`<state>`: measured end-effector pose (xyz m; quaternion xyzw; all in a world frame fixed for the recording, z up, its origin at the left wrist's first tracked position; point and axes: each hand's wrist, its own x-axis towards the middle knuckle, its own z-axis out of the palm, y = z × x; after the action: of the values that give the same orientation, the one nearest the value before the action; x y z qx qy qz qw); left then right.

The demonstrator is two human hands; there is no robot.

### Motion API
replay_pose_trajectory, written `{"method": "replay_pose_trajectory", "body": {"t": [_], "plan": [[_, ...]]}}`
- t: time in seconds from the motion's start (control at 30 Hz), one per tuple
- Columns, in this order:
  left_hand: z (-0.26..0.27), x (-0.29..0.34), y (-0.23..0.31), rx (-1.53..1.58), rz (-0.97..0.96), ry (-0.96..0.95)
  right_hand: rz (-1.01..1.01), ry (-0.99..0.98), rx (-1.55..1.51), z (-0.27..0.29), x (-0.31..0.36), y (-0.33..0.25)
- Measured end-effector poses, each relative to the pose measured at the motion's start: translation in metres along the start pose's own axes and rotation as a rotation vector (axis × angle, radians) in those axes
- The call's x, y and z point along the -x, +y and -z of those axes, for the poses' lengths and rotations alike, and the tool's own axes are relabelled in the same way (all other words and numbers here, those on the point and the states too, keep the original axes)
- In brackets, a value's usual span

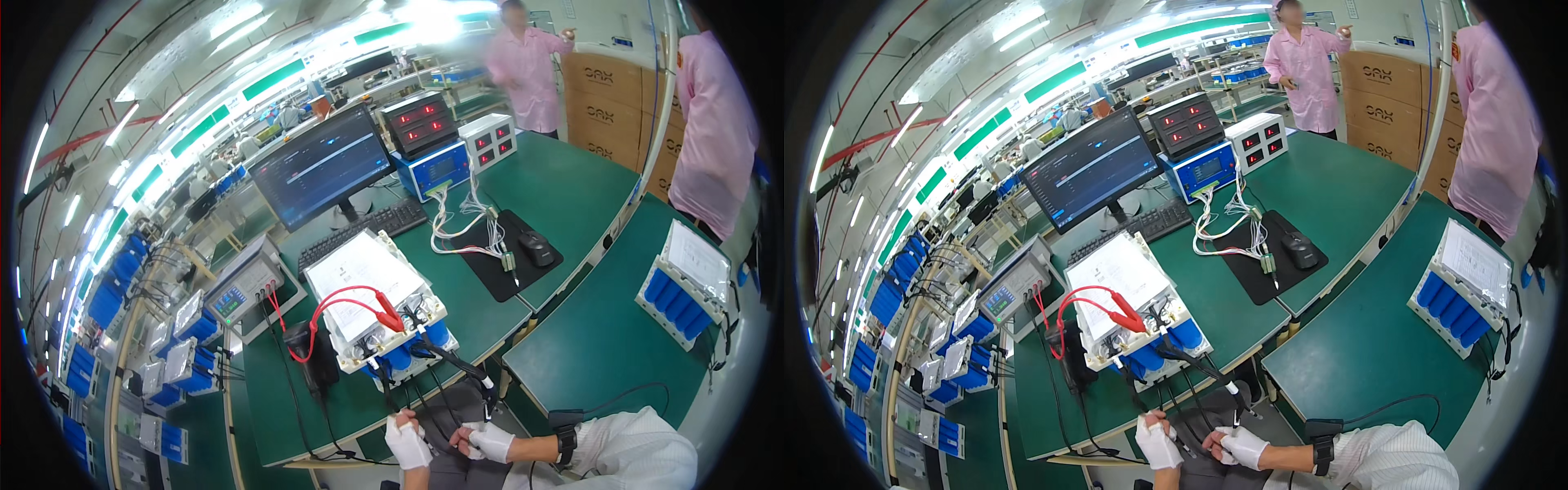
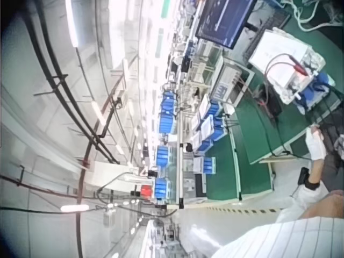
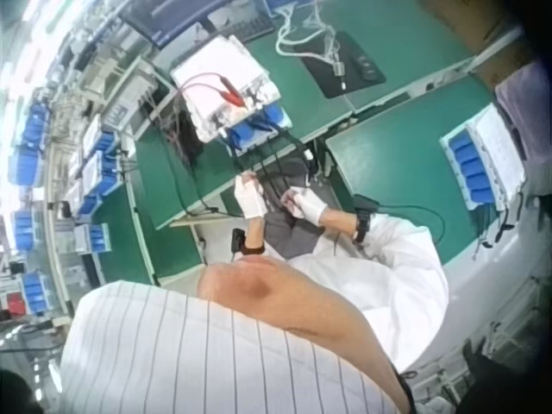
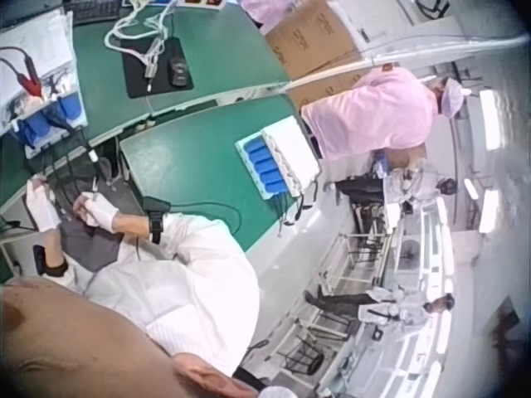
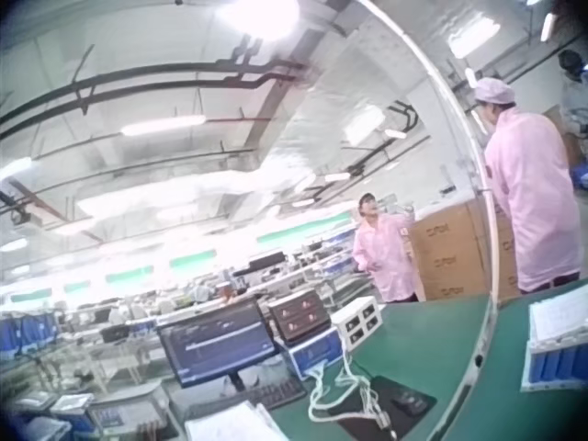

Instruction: Connecting electrical cables and probes to battery packs to perform quality control testing and logging data on a clipboard.

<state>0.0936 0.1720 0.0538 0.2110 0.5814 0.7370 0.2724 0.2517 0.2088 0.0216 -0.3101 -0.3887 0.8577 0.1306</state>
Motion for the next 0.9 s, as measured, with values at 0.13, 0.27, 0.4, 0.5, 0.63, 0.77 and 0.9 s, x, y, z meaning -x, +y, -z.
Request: {"method": "replay_pose_trajectory", "body": {"t": [0.13,0.27,0.4,0.5,0.63,0.77,0.9], "plan": [[-0.007,-0.01,-0.004,-0.03,0.114,-0.054,-0.001,-0.02,0.066,0.001,0.004,-0.003],[-0.007,-0.003,-0.003,0.012,0.147,-0.084,0.004,0.002,0.097,-0.004,0.01,-0.006],[0.013,0.014,-0.009,-0.052,0.047,0.06,0.025,0.014,0.019,0.002,0.004,0.006],[0.046,0.01,0.005,-0.217,-0.118,0.308,0.004,-0.013,0.012,0.011,-0.007,0.012],[0.087,-0.009,0.019,-0.377,-0.449,0.741,0.057,0.065,0.178,0.001,0.007,-0.003],[0.14,-0.04,-0.004,-0.46,-0.395,0.87,-0.025,-0.022,0.071,-0.007,0.01,-0.015],[0.173,-0.036,-0.024,-0.435,-0.228,0.708,-0.079,-0.079,0.018,-0.006,0.009,-0.017]]}}
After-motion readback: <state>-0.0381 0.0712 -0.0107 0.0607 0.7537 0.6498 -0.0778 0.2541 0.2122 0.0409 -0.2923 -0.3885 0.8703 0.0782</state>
